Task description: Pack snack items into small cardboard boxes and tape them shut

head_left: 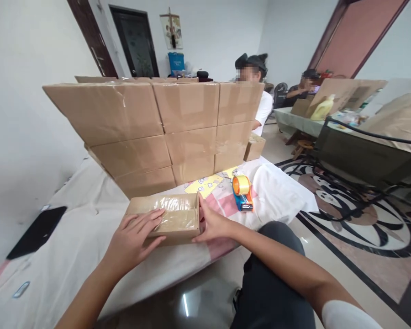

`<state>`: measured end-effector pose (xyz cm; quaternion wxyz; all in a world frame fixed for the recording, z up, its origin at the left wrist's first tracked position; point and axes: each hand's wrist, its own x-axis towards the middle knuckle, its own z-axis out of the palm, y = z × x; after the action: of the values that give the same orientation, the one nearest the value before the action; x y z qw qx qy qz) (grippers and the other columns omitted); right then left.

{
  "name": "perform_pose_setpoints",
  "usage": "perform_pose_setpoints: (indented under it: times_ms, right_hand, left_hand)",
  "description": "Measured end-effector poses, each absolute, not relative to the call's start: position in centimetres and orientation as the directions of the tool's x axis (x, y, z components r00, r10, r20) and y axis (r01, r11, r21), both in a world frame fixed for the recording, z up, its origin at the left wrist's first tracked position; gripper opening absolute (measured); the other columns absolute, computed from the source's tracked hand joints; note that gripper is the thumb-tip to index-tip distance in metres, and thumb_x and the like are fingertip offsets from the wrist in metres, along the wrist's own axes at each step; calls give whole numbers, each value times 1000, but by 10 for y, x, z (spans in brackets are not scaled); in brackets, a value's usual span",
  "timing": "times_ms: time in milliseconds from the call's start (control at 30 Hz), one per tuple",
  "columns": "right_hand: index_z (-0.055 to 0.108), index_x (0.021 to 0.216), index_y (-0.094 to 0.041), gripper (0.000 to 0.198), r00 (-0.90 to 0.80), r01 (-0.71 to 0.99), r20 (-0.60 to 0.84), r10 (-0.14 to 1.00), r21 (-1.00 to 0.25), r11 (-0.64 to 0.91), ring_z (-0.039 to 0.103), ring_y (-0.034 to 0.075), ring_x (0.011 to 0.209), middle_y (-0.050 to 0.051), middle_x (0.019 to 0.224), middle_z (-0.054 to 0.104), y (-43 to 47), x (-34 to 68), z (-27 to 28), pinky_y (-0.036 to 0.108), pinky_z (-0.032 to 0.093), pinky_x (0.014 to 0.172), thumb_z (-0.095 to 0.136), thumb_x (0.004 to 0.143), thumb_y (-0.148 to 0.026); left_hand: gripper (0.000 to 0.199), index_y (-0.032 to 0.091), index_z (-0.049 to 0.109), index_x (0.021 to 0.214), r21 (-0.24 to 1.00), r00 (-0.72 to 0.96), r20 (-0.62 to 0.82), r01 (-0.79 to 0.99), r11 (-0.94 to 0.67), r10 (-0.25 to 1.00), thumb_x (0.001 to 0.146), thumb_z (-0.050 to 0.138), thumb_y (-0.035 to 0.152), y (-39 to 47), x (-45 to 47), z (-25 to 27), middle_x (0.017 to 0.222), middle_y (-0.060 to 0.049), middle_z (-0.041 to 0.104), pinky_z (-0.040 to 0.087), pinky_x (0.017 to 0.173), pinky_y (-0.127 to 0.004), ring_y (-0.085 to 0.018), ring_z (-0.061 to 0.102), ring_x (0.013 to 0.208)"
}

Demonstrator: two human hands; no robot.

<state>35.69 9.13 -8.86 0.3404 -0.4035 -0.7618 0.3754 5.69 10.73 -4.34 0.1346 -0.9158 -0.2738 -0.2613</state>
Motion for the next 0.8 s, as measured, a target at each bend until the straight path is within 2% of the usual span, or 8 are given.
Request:
perform_pose_setpoints:
  times_ms: [133,200,333,400,500,633,733,800]
  right_hand:
    - [12,162,-24,141,-367,311,318,874,-844,437,32,34,150,16,160,34,87,356,-87,46,28,125,95,50,-42]
    - [20,159,-24,135,-311,305,337,889,-850,429,37,34,146,15,157,38,85,358,-85,47,30,124,95,49,-42]
    - [25,156,-23,124,-139,242,358,923,-892,383,49,33,137,18,153,43,83,387,-62,46,48,109,93,54,-43]
    - [29,154,-22,116,45,247,437,898,-876,414,53,32,133,19,147,49,79,417,-43,46,51,105,91,58,-46]
    - [31,151,-21,108,396,369,591,703,-803,468,56,32,130,18,140,54,70,474,-17,50,47,108,86,63,-51]
    - [16,154,-26,114,661,537,642,388,-766,353,50,30,136,18,151,40,60,550,-14,47,51,103,83,64,-50]
    - [21,151,-17,117,766,549,577,282,-816,181,51,32,131,22,148,40,62,596,-39,47,50,102,84,58,-49]
    - [28,147,-11,114,782,546,550,293,-831,102,53,33,127,23,142,46,68,618,-60,48,46,107,84,55,-49]
  left_hand:
    - [25,23,63,115,-153,732,588,519,-841,344,91,67,29,109,51,-48,124,-8,73,47,84,-38,-26,71,101]
    - [29,25,63,115,-198,709,650,506,-840,274,88,68,21,109,43,-54,111,-7,76,48,80,-37,-24,71,92]
    - [30,27,63,100,-308,532,841,618,-723,97,77,75,12,111,24,-69,84,-3,73,47,74,-39,-23,66,74]
    - [27,27,62,97,-271,507,853,634,-724,125,78,72,10,114,23,-75,84,-3,73,48,74,-39,-23,67,75]
    - [26,27,63,100,-172,602,758,557,-813,251,84,60,6,119,33,-86,89,-2,74,49,73,-36,-21,70,78]
    - [29,26,64,103,-67,733,609,428,-901,303,91,48,5,121,53,-107,91,0,75,50,72,-31,-16,71,77]
    - [23,26,64,93,-1,799,504,379,-925,327,96,46,12,121,62,-123,84,2,73,49,71,-30,-15,69,74]
    - [20,25,63,84,22,817,464,376,-926,342,98,49,20,122,66,-129,77,3,70,48,69,-30,-15,67,70]
